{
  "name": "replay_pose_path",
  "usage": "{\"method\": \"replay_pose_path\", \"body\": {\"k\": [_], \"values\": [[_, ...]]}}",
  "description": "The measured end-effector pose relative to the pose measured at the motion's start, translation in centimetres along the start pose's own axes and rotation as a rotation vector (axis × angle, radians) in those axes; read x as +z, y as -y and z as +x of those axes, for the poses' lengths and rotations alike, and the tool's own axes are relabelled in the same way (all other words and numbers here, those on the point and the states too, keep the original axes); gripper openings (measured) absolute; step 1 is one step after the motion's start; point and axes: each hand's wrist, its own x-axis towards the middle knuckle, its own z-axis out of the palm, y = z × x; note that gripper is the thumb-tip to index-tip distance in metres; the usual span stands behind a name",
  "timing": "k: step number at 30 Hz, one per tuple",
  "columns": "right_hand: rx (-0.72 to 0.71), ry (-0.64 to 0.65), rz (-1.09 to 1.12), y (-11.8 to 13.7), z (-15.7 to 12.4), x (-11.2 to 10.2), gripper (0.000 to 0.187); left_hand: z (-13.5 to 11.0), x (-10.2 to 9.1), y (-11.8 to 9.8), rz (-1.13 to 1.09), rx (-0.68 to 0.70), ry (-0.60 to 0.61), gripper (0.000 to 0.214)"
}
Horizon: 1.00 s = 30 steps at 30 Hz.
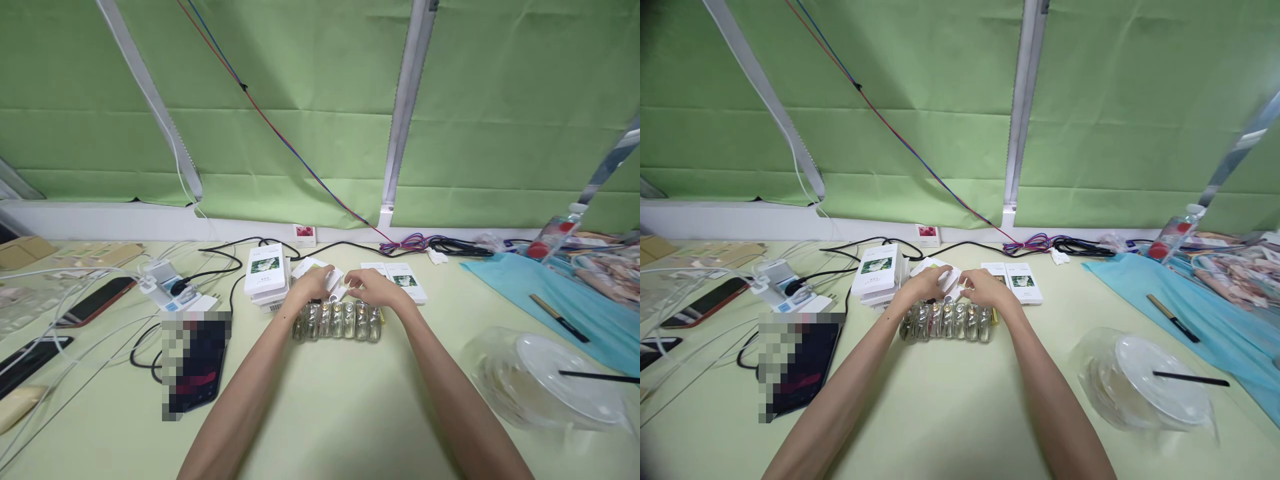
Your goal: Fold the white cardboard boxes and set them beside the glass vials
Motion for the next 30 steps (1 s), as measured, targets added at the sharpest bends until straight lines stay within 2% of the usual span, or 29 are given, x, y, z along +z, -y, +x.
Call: {"method": "replay_pose_path", "body": {"k": [5,11,25,30], "values": [[-0.006,0.000,0.005,-0.04,0.03,0.10,0.020,-0.06,-0.40,-0.02,0.037,-0.004,0.090,0.083],[-0.035,0.007,0.025,0.36,-0.06,0.11,0.024,-0.13,-0.73,-0.07,0.051,0.000,0.126,0.083],[-0.111,0.117,0.032,0.76,0.29,0.65,0.056,0.17,-0.09,0.42,0.045,0.046,0.078,0.080],[-0.092,0.107,0.003,0.43,0.54,0.93,0.057,0.27,-0.01,0.63,0.035,0.053,0.059,0.076]]}}
